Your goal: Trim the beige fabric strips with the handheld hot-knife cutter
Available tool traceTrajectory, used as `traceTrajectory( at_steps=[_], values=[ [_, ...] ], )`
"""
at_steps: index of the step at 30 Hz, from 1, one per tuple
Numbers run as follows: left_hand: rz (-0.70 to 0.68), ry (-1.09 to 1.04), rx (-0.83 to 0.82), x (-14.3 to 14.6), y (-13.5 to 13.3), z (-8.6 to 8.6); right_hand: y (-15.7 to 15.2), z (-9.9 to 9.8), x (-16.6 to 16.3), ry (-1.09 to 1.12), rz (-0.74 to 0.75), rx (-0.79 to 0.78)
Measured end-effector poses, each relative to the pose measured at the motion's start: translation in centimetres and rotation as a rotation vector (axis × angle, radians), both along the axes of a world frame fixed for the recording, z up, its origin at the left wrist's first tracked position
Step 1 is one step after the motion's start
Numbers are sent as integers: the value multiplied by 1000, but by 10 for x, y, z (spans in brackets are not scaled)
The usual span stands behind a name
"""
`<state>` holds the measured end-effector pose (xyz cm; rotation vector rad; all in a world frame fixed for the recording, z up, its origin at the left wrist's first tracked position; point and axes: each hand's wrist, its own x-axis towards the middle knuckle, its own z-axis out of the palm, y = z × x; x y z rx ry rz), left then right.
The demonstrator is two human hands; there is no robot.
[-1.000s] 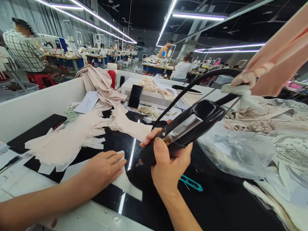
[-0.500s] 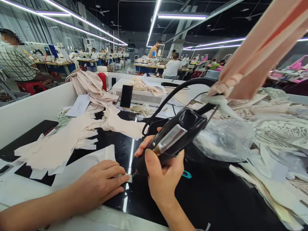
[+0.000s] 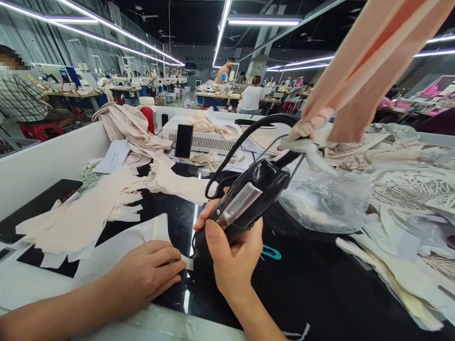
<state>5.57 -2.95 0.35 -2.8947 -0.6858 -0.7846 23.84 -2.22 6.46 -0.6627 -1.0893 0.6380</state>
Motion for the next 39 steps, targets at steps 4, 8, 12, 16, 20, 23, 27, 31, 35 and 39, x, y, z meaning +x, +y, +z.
traceTrajectory(
  at_steps=[4,8,12,16,20,23,27,31,35,39],
  values=[
    [-3,-19,-23,0,0,-2,-2,-2,0,0,0,-8],
    [-1,-40,-37,0,-1,-3,-3,-5,0,-5,11,-8],
    [-4,-44,-44,-1,0,-3,-6,-4,-1,-16,-3,-23],
    [-5,-61,-37,-1,0,-2,-10,-1,-1,19,-13,-18],
    [-9,-64,-40,0,0,-2,-13,-3,-1,15,12,-3],
    [-22,-49,-55,0,0,-1,-15,-4,-2,0,4,-27],
    [-29,-52,-95,-2,1,1,-14,-5,-2,-3,-2,-32],
    [5,-55,-98,-5,2,8,-14,-5,0,-2,-8,-31],
    [7,6,-129,-9,4,12,-14,-3,1,-10,-17,-22],
    [-19,11,-142,-15,4,10,-14,-2,3,-12,-33,-16]
  ],
)
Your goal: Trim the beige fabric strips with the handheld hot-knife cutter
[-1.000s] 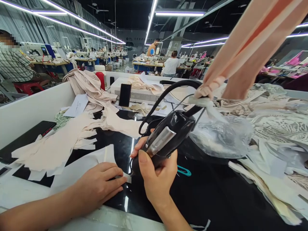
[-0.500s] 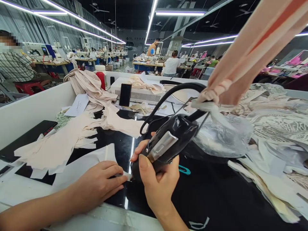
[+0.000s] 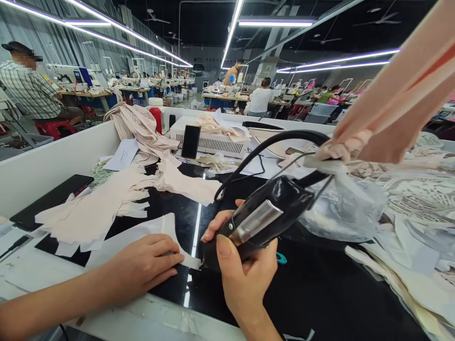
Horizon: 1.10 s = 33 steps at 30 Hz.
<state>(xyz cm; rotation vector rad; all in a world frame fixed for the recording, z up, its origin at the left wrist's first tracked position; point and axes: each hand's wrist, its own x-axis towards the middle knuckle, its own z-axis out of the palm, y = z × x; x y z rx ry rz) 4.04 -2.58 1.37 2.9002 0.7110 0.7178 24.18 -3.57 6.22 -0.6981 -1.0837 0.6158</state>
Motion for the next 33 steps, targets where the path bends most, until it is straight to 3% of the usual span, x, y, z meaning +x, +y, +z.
traceTrajectory(
  at_steps=[7,14,23,33],
  values=[
    [-21,-69,-11,-2,0,-10,0,7,1,17,4,1],
    [0,-37,105,5,-1,-17,11,17,-10,61,13,-8],
    [-8,-77,208,9,1,-20,21,3,-23,36,12,14],
    [3,-70,132,8,-2,-19,16,11,-16,31,-28,-14]
  ],
)
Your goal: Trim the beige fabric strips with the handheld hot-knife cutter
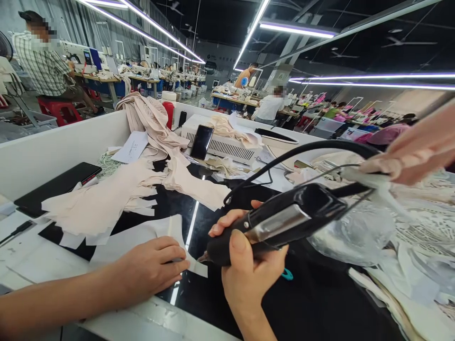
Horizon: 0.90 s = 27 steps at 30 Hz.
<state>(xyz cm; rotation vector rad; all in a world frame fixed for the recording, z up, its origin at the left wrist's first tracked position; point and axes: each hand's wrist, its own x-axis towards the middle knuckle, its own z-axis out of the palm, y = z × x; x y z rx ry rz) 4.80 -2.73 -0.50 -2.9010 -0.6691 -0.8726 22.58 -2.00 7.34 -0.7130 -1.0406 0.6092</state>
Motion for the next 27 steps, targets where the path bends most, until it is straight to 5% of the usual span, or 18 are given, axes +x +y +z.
traceTrajectory(
  at_steps=[27],
  values=[
    [-5,-22,-94,-4,-1,5,-13,0,1,-5,38,-20]
  ],
)
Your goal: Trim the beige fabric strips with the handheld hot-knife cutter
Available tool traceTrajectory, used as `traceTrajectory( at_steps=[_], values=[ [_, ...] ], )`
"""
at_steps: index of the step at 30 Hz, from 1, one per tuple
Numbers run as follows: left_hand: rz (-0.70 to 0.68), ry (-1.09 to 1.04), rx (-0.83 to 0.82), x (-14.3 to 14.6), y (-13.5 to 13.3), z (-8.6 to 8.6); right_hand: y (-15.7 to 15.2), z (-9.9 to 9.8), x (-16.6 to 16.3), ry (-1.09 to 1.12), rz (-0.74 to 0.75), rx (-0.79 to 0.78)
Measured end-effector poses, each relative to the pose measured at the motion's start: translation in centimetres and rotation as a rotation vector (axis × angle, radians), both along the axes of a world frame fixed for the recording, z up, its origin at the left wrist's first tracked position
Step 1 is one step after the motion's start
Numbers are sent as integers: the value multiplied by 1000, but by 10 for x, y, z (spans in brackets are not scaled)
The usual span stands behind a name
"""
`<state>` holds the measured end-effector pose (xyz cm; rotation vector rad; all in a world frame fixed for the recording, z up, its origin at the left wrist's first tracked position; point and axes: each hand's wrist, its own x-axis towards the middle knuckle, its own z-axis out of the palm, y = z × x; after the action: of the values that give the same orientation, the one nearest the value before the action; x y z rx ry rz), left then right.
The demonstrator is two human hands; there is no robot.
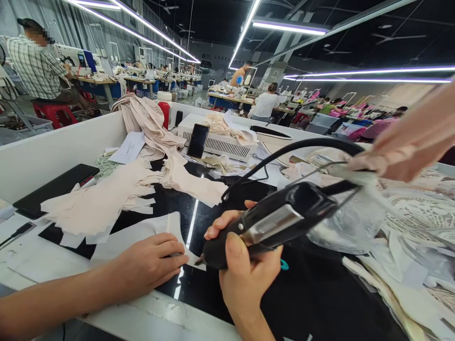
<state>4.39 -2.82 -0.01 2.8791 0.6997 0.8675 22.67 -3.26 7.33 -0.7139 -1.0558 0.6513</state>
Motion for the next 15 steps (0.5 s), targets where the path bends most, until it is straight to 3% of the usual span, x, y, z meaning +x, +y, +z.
traceTrajectory(
  at_steps=[15],
  values=[
    [31,-73,-39,-14,4,8,5,-10,12,-20,-77,20]
  ],
)
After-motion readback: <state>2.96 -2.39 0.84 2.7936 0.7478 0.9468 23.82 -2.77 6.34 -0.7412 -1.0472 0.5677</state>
